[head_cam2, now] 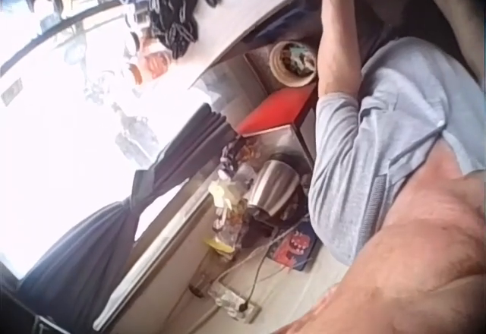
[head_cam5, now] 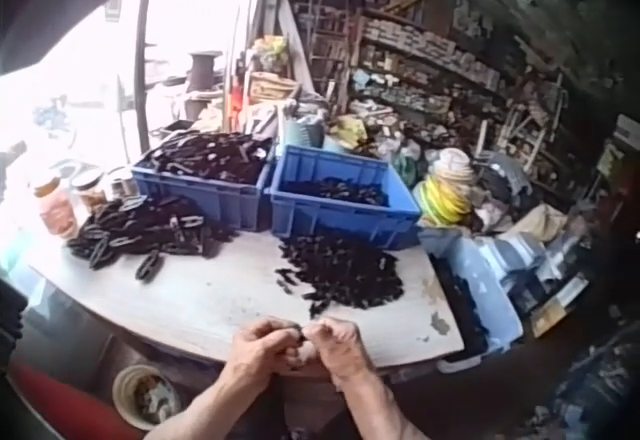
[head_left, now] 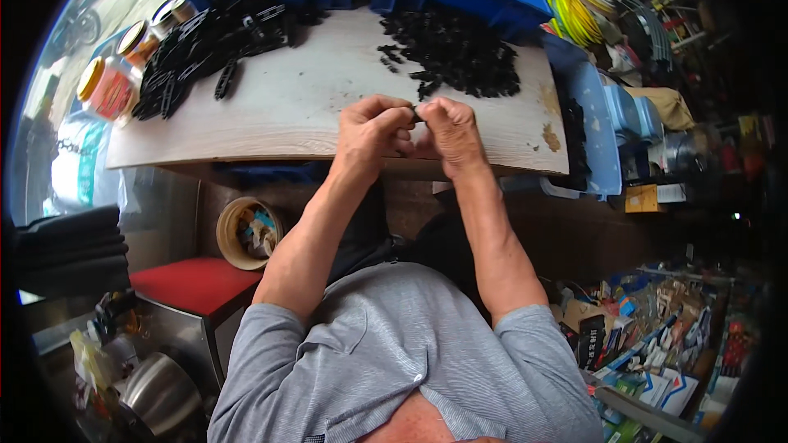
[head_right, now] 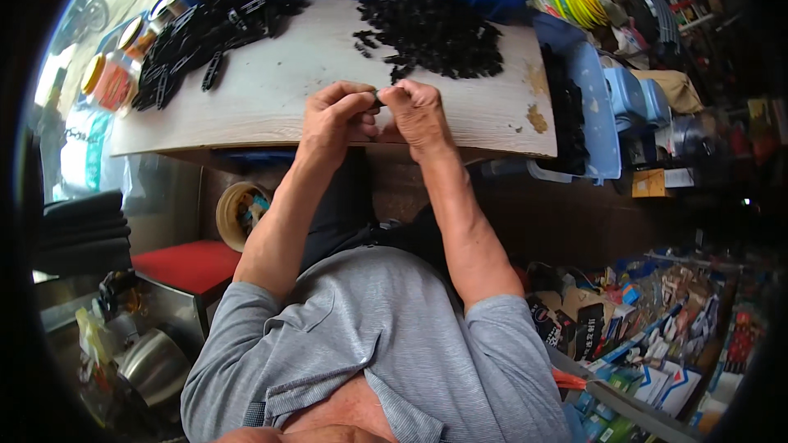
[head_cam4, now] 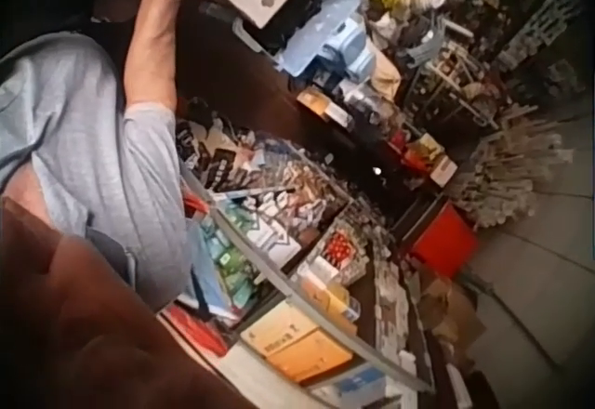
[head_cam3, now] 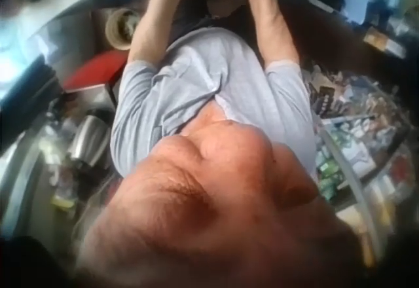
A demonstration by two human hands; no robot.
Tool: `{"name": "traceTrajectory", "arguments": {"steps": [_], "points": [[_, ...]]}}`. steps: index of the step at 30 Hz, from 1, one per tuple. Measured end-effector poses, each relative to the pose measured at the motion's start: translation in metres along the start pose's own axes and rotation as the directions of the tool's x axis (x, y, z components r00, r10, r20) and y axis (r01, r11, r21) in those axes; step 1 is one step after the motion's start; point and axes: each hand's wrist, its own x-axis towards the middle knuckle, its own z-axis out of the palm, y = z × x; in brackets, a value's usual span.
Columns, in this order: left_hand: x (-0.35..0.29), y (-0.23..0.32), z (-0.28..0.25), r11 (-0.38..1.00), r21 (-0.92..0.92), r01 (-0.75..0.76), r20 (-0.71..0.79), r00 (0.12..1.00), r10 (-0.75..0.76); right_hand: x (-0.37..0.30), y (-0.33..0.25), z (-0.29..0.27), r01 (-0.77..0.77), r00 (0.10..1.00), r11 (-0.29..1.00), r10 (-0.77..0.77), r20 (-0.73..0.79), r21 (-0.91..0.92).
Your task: Sorting and inspecting small black plastic components at a workbench.
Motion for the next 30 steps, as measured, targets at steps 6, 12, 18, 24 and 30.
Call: {"name": "traceTrajectory", "arguments": {"steps": [6, 12, 18, 24, 30], "points": [[0.005, 0.001, -0.003, 0.997, 0.036, 0.062, 0.051, 0.997, -0.064, 0.002, 0.006, -0.006, 0.046, 0.999, 0.999, -0.046, -0.018, 0.022], [0.02, -0.003, -0.014, 0.923, 0.319, -0.213, 0.118, 0.976, 0.185, -0.008, -0.007, -0.021, -0.007, 1.0, 0.993, 0.01, -0.024, 0.12], [0.075, 0.022, -0.036, -0.152, 0.871, -0.467, 0.44, 0.605, 0.664, -0.001, -0.024, -0.081, -0.051, 0.956, 0.981, 0.102, -0.275, 0.187], [0.112, 0.022, -0.049, -0.393, 0.744, -0.54, 0.668, 0.605, 0.433, 0.014, -0.063, -0.158, 0.131, 0.755, 0.97, 0.038, -0.655, 0.207], [0.1, 0.019, -0.045, -0.363, 0.742, -0.564, 0.67, 0.609, 0.425, 0.017, -0.034, -0.118, -0.046, 0.844, 0.984, 0.13, -0.521, 0.17]]}}
